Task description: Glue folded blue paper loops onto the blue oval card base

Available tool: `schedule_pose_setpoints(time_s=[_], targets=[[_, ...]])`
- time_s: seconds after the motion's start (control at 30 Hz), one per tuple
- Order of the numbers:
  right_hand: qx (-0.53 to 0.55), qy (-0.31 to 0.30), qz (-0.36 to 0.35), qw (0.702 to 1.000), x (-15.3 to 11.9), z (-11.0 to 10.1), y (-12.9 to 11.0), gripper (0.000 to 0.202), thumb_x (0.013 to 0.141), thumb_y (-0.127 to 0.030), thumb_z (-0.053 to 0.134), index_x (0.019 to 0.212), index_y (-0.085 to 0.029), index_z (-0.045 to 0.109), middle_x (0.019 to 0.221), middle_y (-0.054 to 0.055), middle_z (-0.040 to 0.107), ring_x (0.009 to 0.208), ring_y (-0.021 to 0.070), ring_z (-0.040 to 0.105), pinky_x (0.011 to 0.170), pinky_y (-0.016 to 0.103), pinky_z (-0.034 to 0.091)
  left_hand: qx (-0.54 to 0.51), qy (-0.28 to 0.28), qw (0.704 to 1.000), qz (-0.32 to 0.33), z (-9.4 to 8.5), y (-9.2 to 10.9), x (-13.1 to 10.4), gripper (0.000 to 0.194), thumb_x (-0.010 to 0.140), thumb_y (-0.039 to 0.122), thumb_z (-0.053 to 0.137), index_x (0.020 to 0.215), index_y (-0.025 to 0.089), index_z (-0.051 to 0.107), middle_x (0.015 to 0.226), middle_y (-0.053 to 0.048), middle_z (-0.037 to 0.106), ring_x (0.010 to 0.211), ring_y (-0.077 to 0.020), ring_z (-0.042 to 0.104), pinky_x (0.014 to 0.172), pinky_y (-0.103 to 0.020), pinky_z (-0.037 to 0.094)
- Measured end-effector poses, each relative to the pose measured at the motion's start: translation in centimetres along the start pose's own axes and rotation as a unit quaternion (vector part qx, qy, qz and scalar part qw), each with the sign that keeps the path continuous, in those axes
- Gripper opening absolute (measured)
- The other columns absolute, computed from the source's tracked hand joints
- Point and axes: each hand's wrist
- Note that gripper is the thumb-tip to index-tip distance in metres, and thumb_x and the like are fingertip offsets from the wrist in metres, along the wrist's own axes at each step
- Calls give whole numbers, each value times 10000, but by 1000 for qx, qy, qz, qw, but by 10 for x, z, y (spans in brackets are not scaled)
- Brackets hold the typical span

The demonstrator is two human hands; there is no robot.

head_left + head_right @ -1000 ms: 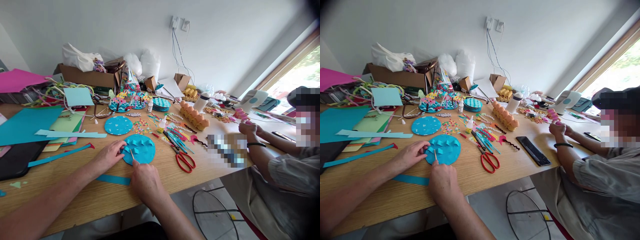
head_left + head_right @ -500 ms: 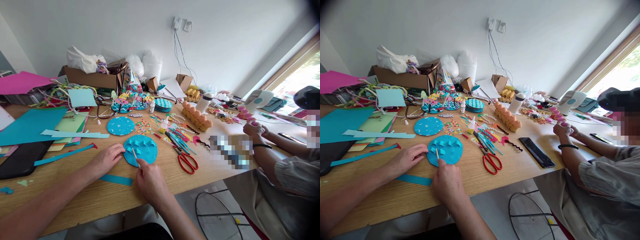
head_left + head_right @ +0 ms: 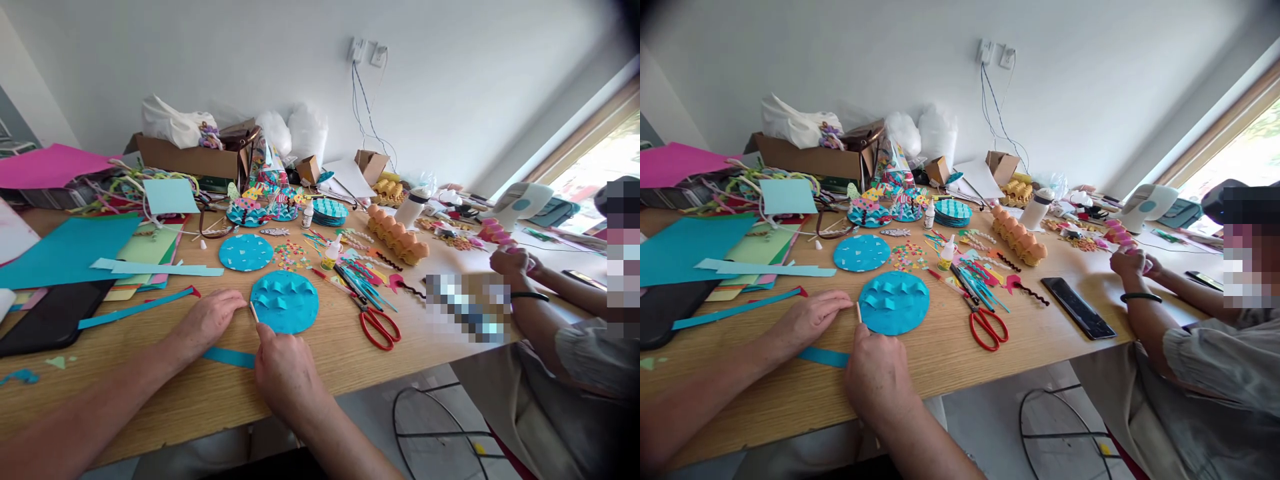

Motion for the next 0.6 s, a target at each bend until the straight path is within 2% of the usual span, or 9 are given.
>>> schedule_pose_setpoints(time_s=[0.17, 0.6], targets=[[-10, 1, 10, 1000, 3, 3, 0, 274, 769, -117, 437, 979, -180, 601, 757, 87, 705, 664, 245, 677, 521, 264, 432, 22, 29, 999, 37, 5, -2, 0, 383, 824, 99, 296, 922, 161, 662, 931, -62, 681, 892, -161, 623, 800, -267, 514], [-34, -31, 13, 999, 6, -2, -3, 295, 787, -106, 414, 995, -181, 609, 784, 113, 707, 701, 249, 684, 552, 279, 467, 57, 30, 996, 63, 16, -3, -3, 412, 802, 45, 307, 993, 160, 654, 959, -62, 669, 907, -165, 608, 810, -288, 511]])
Point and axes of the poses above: each hand's wrist, its own x-axis towards the middle knuckle, its own z-axis out of the palm, y = z × x
